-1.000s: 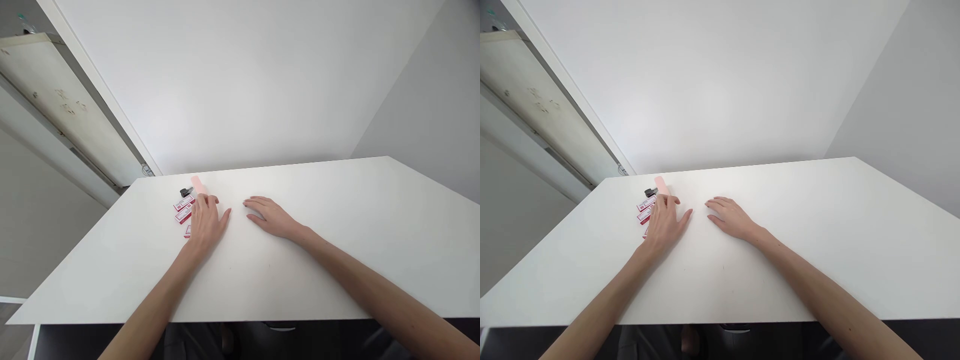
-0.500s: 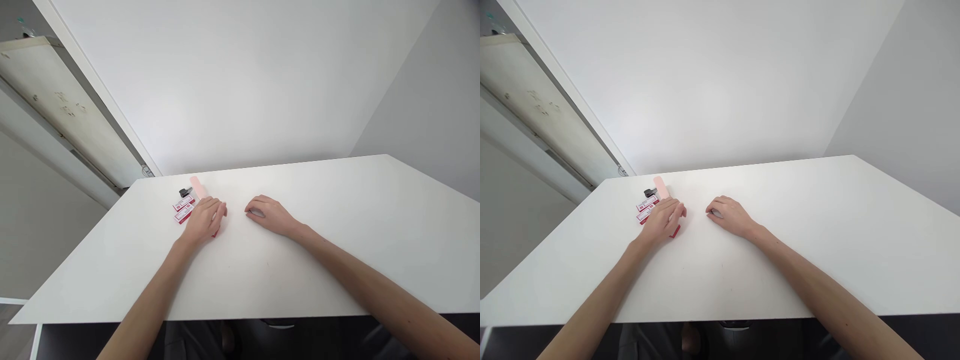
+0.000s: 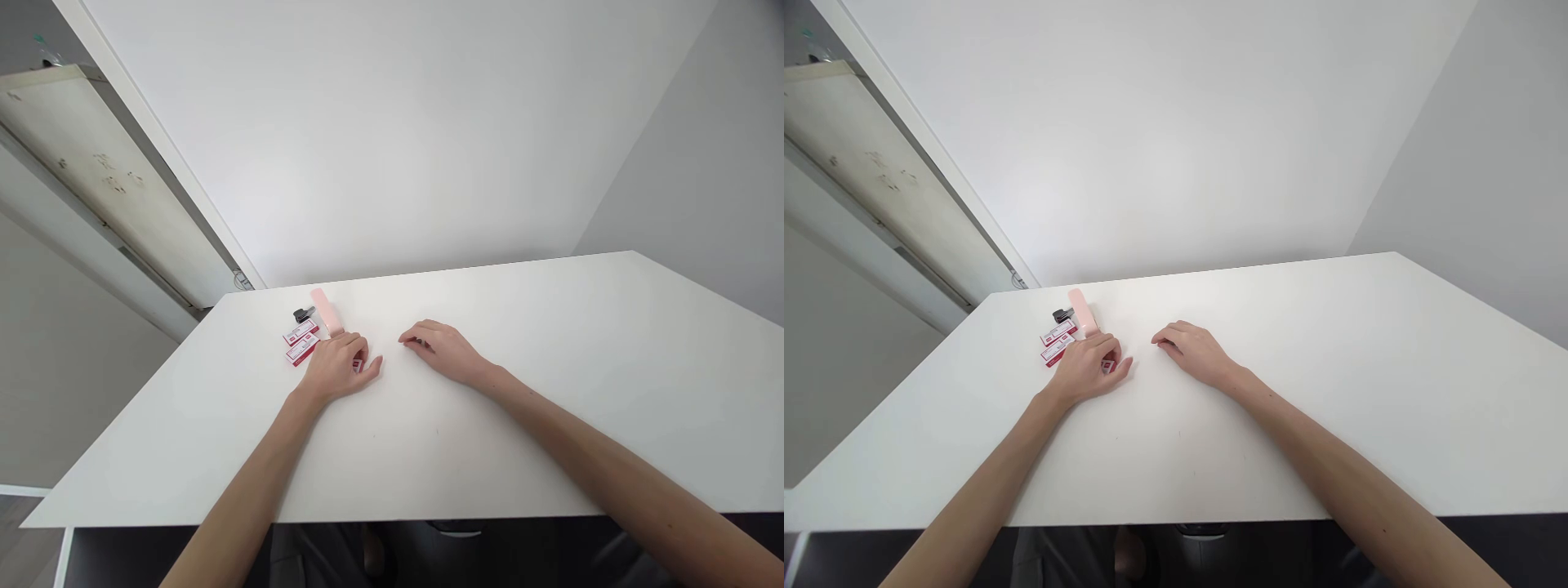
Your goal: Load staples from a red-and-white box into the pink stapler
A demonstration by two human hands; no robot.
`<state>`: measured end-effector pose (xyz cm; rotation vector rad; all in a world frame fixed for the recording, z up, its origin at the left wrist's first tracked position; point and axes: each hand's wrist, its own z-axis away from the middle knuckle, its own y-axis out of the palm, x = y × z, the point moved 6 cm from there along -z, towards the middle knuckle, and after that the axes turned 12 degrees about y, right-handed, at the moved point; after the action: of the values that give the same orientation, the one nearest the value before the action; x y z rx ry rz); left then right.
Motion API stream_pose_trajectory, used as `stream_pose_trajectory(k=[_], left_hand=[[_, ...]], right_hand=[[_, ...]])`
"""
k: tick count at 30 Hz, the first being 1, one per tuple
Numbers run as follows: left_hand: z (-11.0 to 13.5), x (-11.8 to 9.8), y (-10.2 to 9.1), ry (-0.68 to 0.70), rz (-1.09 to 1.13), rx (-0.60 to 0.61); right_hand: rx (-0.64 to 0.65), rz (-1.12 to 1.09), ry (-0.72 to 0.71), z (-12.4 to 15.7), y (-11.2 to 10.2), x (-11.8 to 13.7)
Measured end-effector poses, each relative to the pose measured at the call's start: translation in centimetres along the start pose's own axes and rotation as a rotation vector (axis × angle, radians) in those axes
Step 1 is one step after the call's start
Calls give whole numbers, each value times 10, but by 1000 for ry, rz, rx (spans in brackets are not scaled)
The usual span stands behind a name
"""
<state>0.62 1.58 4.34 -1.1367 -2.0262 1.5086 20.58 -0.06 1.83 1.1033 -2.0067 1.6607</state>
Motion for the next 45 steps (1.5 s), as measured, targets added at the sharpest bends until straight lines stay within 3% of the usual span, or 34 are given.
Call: stream_pose_trajectory(k=[4, 7, 12, 18, 22, 26, 34, 45], left_hand=[[0, -2, -7, -127, 130, -164], [2, -3, -6, -268, 517, -273], [-1, -7, 15, -512, 1219, -292], [-8, -8, 23, -685, 1592, -382], [-7, -12, 29, -721, 1611, -346], [-6, -17, 36, -664, 1538, -247], [-6, -23, 37, -580, 1454, -170], [-7, -34, 31, -516, 1333, -63]], right_hand=[[3, -43, 17, 0, -1, -1], [23, -113, 46, 2, 0, 1], [87, -323, 55, 7, 2, 22], [133, -475, 105, 11, 4, 33], [240, -541, 79, 14, 9, 35], [333, -569, 29, 16, 13, 42], [339, -553, 9, 14, 11, 41], [463, -592, 37, 14, 11, 42]])
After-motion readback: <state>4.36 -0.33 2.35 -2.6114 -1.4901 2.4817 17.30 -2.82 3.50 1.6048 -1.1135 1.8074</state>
